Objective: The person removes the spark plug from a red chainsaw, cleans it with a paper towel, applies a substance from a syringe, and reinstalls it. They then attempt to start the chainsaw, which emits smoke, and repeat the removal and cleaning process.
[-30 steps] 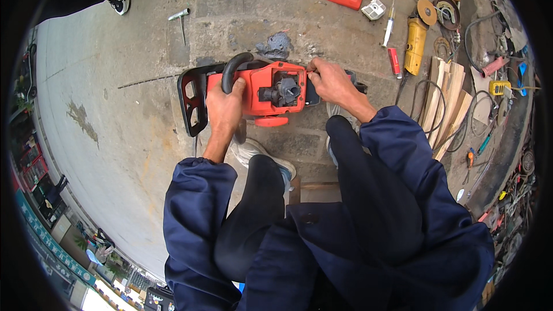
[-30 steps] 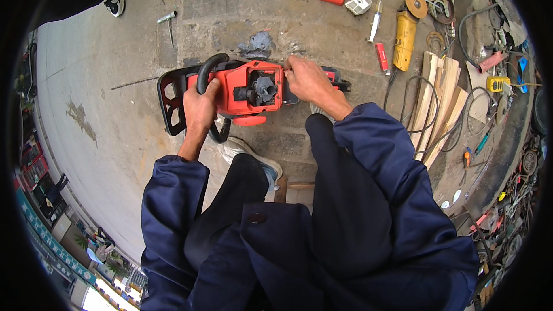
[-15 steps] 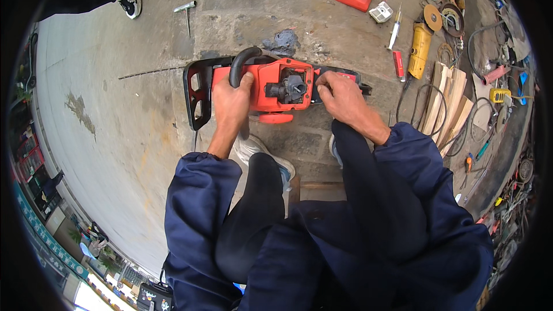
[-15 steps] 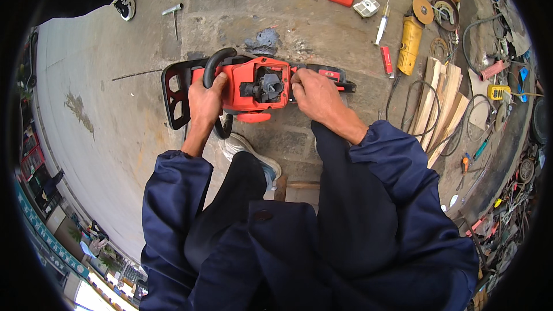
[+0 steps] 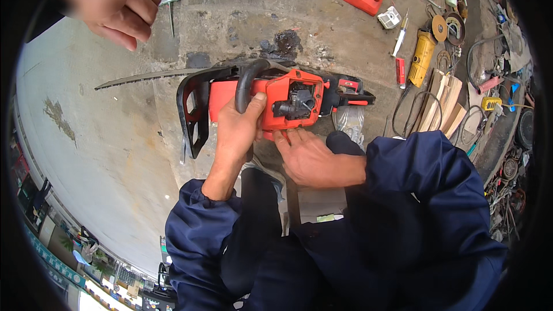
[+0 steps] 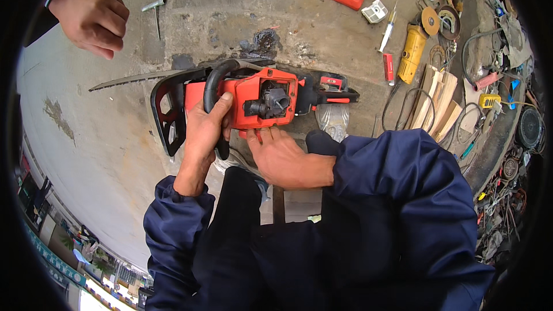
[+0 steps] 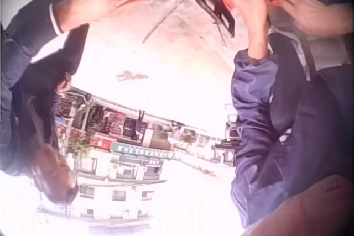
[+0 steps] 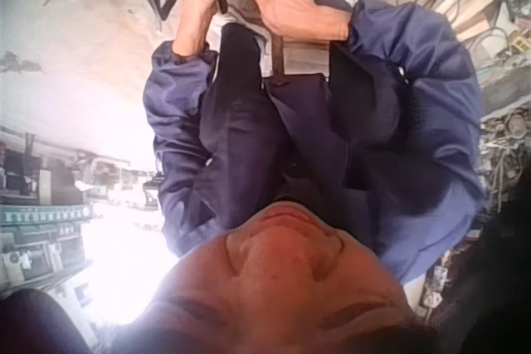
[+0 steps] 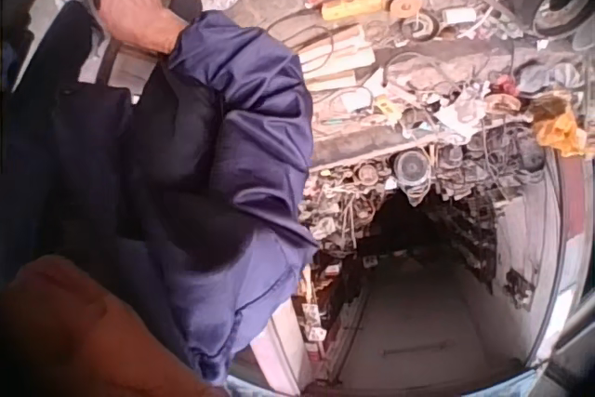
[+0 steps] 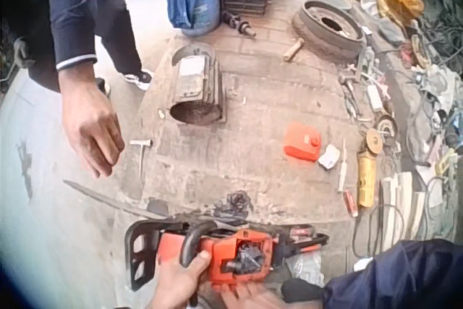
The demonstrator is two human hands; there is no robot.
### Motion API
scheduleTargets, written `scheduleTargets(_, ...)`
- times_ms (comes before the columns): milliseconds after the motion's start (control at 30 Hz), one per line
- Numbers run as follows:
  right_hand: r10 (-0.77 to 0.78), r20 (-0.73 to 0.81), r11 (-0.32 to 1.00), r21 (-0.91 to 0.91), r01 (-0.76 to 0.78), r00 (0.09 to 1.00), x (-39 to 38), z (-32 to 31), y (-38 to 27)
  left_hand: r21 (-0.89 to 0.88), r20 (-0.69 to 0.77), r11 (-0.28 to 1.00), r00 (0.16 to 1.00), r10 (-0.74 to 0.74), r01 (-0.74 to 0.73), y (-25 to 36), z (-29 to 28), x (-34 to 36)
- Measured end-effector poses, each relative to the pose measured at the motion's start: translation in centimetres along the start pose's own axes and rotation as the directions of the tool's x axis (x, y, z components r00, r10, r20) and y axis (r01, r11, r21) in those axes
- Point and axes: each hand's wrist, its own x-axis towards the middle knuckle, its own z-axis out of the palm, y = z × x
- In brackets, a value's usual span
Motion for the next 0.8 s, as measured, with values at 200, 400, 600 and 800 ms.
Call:
scheduleTargets(200, 0.315, 0.171, 0.903, 0.249, -0.350, 0.934, 1.0, 1.3, -2.1, -0.080, -0.058, 0.979, 0.979, -0.193, 0.188, 1.3, 0.7, 0.5)
scheduleTargets(400, 0.539, 0.318, 0.743, 0.257, -0.618, 0.780, 4.9, 1.2, -3.3, 0.298, -0.325, 0.941, 0.944, -0.057, 0.159, 1.3, 1.7, 0.7)
scheduleTargets(600, 0.646, 0.347, 0.641, 0.238, -0.730, 0.680, 5.3, 6.3, -1.9, 0.433, -0.404, 0.876, 0.915, -0.025, 0.215, 2.7, 2.4, -0.3)
scheduleTargets(800, 0.630, 0.300, 0.677, 0.238, -0.696, 0.716, 5.4, -5.5, -7.0, 0.491, -0.398, 0.825, 0.915, -0.073, 0.279, 2.0, 1.9, 0.5)
